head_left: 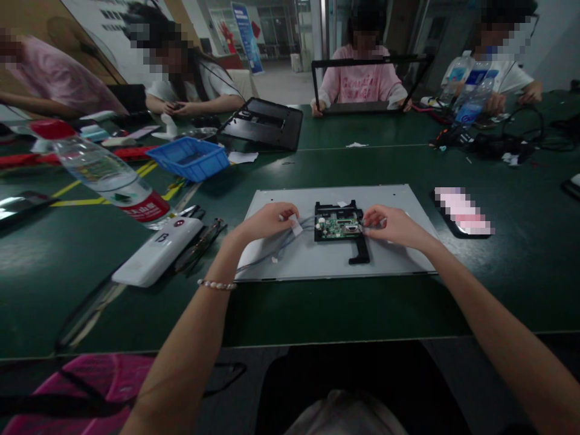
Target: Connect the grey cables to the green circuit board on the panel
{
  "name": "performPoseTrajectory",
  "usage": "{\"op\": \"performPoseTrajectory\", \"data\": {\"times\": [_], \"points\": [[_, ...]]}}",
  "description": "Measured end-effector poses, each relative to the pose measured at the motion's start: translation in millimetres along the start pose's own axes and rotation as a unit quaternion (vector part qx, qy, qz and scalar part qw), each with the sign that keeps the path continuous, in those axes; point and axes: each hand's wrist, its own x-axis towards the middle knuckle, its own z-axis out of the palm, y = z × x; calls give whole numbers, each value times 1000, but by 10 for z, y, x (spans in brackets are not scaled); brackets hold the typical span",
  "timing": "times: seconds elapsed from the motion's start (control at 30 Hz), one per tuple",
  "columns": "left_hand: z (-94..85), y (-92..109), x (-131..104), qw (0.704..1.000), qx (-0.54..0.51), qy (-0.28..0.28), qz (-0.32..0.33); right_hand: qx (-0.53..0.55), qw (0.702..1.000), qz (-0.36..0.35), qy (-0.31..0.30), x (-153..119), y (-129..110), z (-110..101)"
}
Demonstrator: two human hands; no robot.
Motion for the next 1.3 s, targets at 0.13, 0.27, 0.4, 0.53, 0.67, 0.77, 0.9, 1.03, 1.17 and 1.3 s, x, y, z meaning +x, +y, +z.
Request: {"op": "performPoseTrajectory", "data": {"times": [0.13,0.27,0.4,0.53,0.67,0.77,0.9,1.03,1.17,1.3], "points": [[-17,4,6,999,-14,40,4,-4,1000,12,8,15,19,-24],[-64,-56,-3,992,5,125,-22,-37,998,23,50,-2,50,-131],[-59,-103,-15,990,67,122,-32,-76,989,69,104,-20,148,-243],[18,-39,0,976,164,130,-66,-136,982,79,103,-14,256,-283],[113,191,42,971,162,176,-20,-146,979,40,139,9,256,-250],[204,420,61,983,101,134,70,-123,980,-8,157,51,166,-181],[357,616,67,988,67,49,129,-158,978,-84,103,209,-6,-61],[473,616,84,985,66,12,162,-183,974,-132,32,476,-81,64],[490,577,84,984,69,14,165,-186,974,-129,23,694,-60,169],[472,586,66,984,71,16,165,-193,973,-115,44,764,-86,222]]}}
